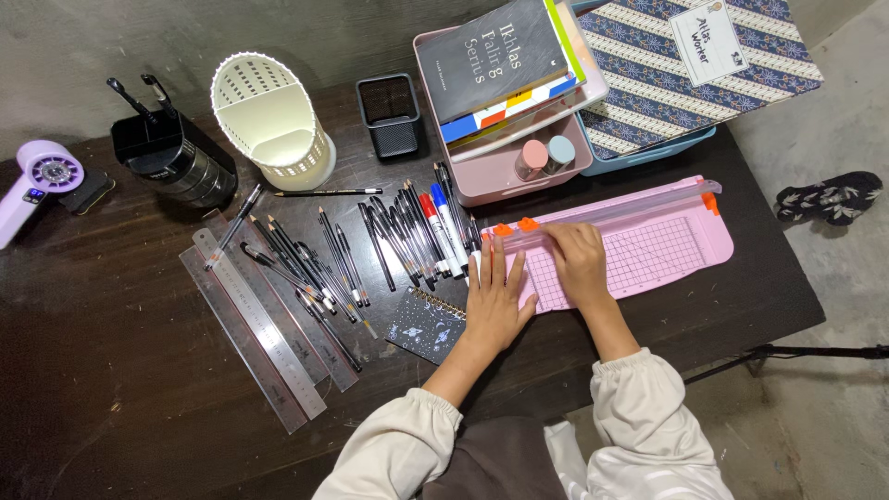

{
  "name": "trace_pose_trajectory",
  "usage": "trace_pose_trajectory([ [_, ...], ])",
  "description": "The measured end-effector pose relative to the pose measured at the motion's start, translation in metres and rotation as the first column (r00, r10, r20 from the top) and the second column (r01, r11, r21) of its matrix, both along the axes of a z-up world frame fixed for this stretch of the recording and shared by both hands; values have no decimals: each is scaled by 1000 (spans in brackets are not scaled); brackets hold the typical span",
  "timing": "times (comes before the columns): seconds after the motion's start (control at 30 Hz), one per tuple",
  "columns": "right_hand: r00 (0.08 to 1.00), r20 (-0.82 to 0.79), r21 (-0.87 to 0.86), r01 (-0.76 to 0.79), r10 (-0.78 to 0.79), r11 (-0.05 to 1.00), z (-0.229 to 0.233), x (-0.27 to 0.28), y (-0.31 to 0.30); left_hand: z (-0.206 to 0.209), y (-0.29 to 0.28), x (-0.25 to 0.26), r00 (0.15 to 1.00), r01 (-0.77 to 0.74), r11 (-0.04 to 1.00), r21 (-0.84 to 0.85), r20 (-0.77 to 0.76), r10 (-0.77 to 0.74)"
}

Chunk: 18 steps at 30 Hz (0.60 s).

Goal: The person organizes stationery items on a dark wooden desk. They handle small containers, placing them into a pink tray, and then sort through a pile of pens and pencils, picking them up and placing them into a black pen holder.

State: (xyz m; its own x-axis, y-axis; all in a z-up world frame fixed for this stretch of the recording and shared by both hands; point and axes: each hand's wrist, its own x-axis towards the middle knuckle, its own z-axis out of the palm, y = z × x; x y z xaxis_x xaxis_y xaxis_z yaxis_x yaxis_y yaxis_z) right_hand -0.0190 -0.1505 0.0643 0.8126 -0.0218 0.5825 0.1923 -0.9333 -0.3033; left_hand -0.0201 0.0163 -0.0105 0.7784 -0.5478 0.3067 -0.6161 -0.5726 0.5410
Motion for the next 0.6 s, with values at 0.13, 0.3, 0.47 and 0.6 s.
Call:
trace_pose_trajectory([
  [0.13, 1000, -27, 32, -8, 8, 999, -2, -7, -1, 0, 0, -1, 999, -17, 1000, 12, 27, 16],
  [0.3, 996, -82, 73, 30, -24, 997, -17, -18, -3, 2, 1, -2, 999, -33, 999, 25, 27, 32],
  [0.47, 996, -80, 99, 36, -28, 994, -26, -23, -3, -3, 2, -3, 996, -37, 998, -42, 75, 40],
  [0.6, 984, -173, 296, 81, -30, 952, -25, -22, 6, -8, 1, -3, 996, -50, 993, -104, 73, 58],
])
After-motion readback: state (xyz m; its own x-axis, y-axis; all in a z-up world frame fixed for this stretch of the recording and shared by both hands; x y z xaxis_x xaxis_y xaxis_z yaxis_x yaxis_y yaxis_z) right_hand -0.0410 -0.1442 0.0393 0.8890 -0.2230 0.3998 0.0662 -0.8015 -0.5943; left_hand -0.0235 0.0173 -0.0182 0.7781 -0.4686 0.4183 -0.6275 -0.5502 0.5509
